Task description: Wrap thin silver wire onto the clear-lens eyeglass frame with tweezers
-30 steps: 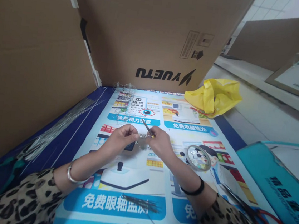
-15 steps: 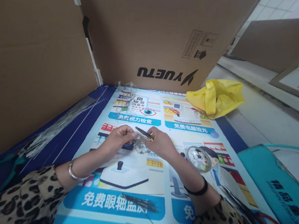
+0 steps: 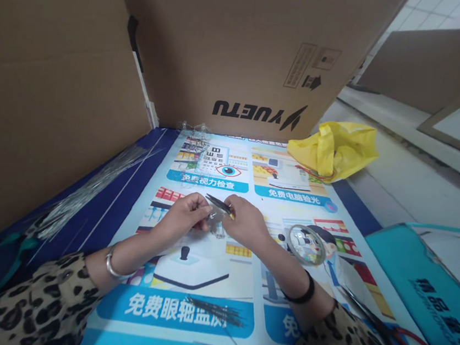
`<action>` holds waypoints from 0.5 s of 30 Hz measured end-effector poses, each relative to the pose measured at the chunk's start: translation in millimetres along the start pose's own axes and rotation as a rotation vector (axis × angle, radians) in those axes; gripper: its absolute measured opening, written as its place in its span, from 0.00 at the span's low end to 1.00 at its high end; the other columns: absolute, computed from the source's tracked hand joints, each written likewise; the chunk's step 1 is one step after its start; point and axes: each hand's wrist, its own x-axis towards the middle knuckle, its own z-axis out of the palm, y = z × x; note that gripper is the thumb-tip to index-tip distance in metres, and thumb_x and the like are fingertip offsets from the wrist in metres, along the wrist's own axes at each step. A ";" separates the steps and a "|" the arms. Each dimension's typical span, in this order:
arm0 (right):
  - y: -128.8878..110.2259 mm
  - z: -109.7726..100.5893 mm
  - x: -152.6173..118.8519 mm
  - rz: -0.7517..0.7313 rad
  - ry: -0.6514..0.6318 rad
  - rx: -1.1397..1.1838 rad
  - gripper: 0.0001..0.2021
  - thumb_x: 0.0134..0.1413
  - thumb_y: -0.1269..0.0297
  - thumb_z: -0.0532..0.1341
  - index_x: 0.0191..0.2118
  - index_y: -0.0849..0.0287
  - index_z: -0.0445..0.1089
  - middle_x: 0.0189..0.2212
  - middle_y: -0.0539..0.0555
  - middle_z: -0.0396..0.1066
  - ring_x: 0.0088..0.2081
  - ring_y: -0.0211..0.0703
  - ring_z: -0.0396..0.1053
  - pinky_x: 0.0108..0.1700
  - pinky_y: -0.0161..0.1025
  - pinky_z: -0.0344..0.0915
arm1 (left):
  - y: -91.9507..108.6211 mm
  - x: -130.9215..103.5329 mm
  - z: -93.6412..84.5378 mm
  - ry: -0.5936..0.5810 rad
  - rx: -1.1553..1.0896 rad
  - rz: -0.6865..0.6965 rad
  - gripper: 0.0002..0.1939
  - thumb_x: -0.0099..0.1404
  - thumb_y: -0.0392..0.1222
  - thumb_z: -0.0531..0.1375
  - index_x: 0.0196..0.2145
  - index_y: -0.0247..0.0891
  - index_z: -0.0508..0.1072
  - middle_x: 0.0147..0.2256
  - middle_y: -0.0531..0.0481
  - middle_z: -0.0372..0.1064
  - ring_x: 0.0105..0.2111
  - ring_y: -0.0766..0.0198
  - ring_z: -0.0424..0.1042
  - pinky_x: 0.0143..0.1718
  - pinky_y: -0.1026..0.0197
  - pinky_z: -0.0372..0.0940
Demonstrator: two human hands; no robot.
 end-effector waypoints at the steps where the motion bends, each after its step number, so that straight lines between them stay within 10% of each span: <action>1: -0.4 0.4 -0.5 -0.007 0.032 -0.026 0.11 0.42 0.68 0.57 0.36 0.55 0.64 0.31 0.52 0.68 0.32 0.41 0.62 0.30 0.35 0.50 | 0.7 -0.2 0.3 -0.005 -0.009 -0.006 0.12 0.58 0.45 0.59 0.26 0.37 0.60 0.16 0.55 0.66 0.17 0.70 0.63 0.22 0.67 0.57; 15: 3.5 -10.0 -6.5 -0.030 0.080 0.520 0.08 0.45 0.69 0.54 0.33 0.57 0.67 0.27 0.48 0.67 0.29 0.37 0.64 0.33 0.34 0.60 | 2.0 5.3 -4.6 0.001 -0.089 -0.001 0.12 0.56 0.45 0.60 0.25 0.37 0.61 0.16 0.56 0.63 0.17 0.70 0.61 0.21 0.67 0.57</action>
